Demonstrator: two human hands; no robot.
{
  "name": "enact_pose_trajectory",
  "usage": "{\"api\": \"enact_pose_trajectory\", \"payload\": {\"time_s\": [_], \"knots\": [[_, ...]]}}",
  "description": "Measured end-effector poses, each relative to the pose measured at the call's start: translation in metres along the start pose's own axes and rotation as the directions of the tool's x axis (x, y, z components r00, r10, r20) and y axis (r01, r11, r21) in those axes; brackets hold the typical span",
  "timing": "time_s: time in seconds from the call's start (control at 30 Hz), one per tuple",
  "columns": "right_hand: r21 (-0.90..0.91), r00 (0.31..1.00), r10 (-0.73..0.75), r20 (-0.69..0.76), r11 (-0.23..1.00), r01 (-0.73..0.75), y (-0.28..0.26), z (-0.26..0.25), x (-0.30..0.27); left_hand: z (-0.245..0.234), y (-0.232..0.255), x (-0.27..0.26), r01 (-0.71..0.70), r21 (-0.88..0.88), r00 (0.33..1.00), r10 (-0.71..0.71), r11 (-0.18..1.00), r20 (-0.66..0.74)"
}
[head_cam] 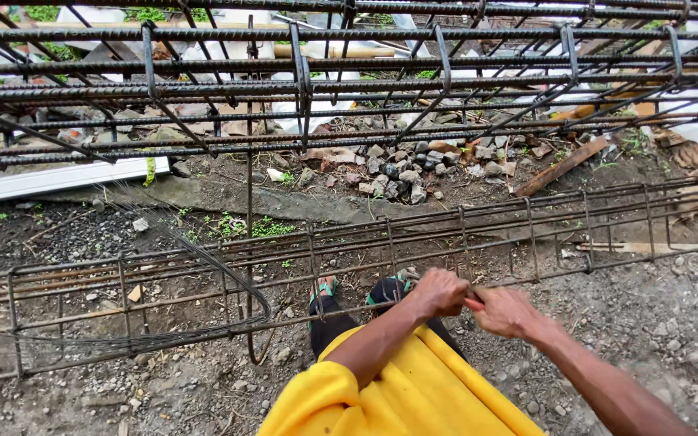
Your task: The person uses pliers to twist wire ties around the intersections of a steel rebar grid. The person repeatedly positions the wire and twists it to secure the rebar structure.
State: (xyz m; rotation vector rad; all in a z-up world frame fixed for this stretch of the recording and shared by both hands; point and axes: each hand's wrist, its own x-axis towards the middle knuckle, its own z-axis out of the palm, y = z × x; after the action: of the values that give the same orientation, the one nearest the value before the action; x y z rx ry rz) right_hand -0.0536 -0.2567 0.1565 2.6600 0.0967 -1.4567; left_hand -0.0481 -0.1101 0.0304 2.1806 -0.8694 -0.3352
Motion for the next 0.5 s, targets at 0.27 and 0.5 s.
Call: {"api": "enact_pose_trajectory", "payload": {"time_s": [0.27, 0.5], "knots": [[0.399, 0.991, 0.034, 0.127, 0.913, -0.082, 0.000, 0.063, -0.049, -0.121, 0.038, -0.059, 0.106, -0.156, 0.861, -0.012, 0.982, 0.509], [0.531, 0.965, -0.172, 0.199, 0.846, 0.041, 0.020, 0.098, -0.064, -0.086, 0.045, -0.094, 0.167, -0.332, 0.910, -0.015, 0.928, 0.414]]}}
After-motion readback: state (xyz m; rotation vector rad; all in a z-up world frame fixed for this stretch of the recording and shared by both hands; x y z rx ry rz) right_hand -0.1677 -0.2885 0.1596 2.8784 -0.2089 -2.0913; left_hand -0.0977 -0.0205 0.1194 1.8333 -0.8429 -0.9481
